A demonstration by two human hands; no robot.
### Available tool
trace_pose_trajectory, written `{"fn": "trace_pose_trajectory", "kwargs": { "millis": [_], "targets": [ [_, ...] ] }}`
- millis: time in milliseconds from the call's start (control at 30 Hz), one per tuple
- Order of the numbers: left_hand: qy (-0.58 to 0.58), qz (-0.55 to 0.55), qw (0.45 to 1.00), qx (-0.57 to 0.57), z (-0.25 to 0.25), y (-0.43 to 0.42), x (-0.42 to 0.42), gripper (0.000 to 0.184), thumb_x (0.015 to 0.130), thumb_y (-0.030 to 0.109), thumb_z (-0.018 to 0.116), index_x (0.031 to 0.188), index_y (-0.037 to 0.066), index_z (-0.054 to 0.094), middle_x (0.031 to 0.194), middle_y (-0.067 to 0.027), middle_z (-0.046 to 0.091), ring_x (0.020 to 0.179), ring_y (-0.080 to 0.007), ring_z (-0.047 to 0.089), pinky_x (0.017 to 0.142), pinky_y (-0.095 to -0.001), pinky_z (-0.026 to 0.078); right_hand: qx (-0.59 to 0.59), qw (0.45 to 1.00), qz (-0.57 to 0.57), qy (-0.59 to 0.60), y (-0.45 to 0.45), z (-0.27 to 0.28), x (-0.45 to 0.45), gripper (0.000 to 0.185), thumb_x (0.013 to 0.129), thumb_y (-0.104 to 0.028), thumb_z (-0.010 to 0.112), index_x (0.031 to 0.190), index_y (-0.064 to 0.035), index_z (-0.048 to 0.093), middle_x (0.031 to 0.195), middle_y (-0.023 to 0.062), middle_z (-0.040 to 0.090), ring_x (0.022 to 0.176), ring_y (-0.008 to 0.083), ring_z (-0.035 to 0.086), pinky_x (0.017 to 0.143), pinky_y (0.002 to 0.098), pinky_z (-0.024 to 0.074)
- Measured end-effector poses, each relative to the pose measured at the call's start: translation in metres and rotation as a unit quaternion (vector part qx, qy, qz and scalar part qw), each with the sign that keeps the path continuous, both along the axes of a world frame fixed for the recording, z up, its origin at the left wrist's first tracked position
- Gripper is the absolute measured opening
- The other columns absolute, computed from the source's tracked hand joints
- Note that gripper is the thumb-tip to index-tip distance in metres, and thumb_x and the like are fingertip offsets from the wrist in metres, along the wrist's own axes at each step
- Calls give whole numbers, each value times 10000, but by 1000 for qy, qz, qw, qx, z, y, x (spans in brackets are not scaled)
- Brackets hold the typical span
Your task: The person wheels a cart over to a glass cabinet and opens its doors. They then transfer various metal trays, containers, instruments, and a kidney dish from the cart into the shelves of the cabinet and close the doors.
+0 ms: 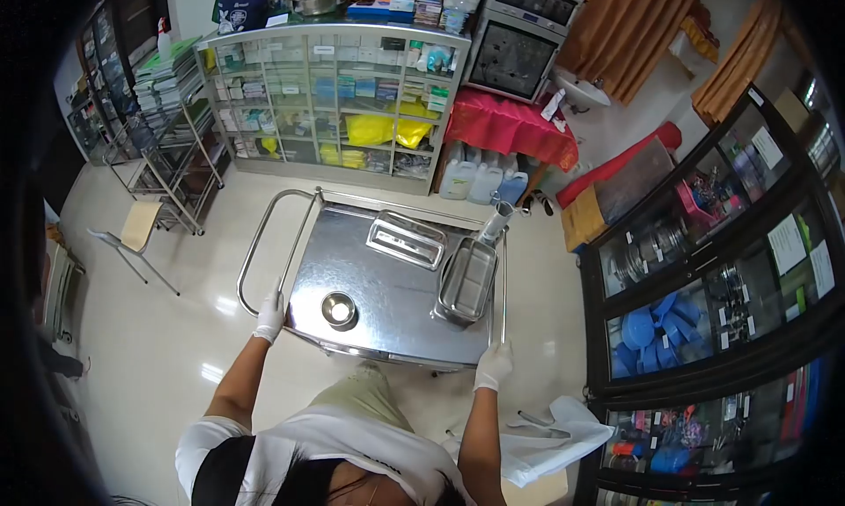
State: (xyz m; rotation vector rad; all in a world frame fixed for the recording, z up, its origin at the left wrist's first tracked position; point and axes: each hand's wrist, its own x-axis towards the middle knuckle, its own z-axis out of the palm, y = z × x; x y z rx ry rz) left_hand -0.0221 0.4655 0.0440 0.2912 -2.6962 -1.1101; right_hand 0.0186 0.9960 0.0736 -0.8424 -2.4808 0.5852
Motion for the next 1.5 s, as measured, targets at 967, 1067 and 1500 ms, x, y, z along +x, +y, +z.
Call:
{"fn": "trace_pose_trajectory", "kwargs": {
  "millis": [967, 1067, 1500],
  "targets": [
    [-25, -74, 996, 52, 17, 173, -197, 445, 950, 97, 385, 1385, 17, 336, 1200, -216, 562, 1024, -328, 583, 860, -342, 447, -8, 999, 21, -46, 176, -3, -175, 479, 793, -134, 543, 1257, -34, 483, 1033, 181, 630, 874, 361, 615, 774, 394, 495],
    [-20, -59, 997, 51, 17, 187, -209, 443, 948, 94, 387, 1381, 14, 341, 1194, -214, 565, 1018, -328, 584, 855, -340, 447, 0, 999, 33, -32, 195, 2, -192, 482, 789, -126, 548, 1254, -21, 481, 1040, 187, 627, 882, 359, 615, 782, 391, 494],
    [23, -65, 997, 38, -2, 257, -282, 462, 949, 98, 385, 1406, 62, 327, 1194, -141, 563, 965, -243, 571, 821, -289, 445, -52, 997, 57, -27, 266, 1, -260, 551, 781, -86, 522, 1314, 1, 416, 1015, 213, 624, 821, 378, 604, 755, 410, 485]
  ]
}}
